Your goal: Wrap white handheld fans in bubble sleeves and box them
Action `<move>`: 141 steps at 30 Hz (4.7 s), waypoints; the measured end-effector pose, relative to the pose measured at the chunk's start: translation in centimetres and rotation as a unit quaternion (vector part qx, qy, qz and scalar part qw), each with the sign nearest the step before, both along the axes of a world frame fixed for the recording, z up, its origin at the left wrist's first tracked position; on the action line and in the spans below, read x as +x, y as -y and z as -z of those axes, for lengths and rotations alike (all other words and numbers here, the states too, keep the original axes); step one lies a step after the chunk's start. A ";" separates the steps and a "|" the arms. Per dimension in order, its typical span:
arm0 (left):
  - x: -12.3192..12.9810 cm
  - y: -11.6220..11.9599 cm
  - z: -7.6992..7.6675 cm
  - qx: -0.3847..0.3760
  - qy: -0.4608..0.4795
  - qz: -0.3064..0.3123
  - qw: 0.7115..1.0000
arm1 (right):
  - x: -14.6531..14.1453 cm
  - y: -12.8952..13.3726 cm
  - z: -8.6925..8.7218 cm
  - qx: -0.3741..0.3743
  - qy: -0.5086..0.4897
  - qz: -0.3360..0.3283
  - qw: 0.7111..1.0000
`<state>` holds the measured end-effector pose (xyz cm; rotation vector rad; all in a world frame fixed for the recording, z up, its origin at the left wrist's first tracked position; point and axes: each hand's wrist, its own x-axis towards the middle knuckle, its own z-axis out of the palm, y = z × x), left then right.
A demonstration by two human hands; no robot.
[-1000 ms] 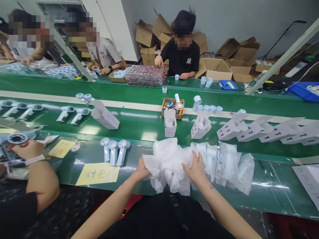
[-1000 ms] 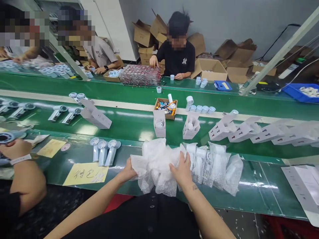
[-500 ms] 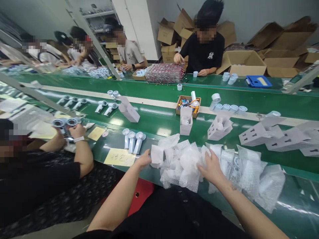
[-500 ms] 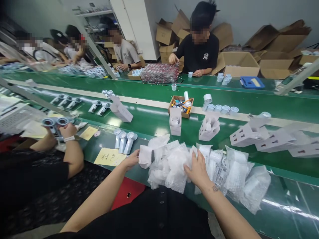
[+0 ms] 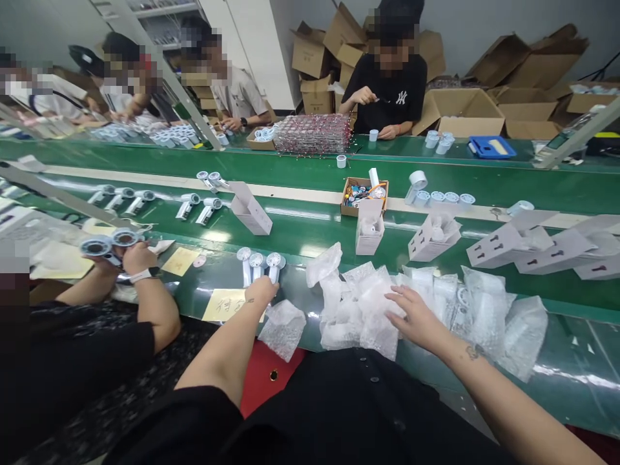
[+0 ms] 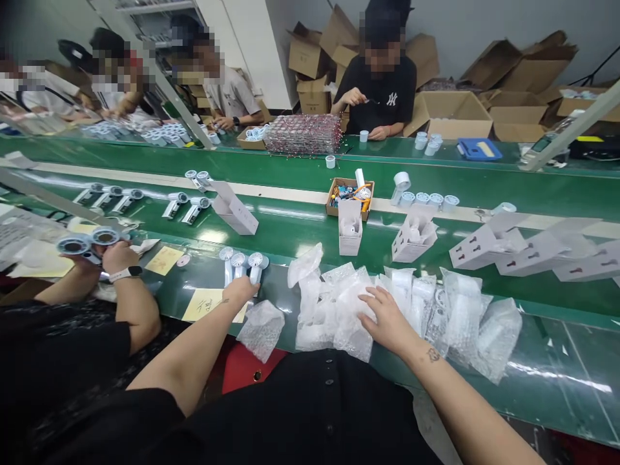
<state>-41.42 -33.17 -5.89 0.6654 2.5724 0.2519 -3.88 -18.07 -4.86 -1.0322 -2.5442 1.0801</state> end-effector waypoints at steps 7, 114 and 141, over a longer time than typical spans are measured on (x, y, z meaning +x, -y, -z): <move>1.7 1.1 -2.2 0.101 0.103 -0.101 0.984 | -6.5 3.8 -5.7 -0.460 -0.130 0.122 0.870; 22.0 -3.2 -12.5 0.397 0.107 0.374 0.832 | 2.6 3.5 -6.5 -0.639 -0.308 0.083 0.700; 22.4 -3.0 -13.8 0.399 0.531 -0.003 0.748 | 4.4 -0.6 -14.9 -0.182 -0.061 -0.003 0.981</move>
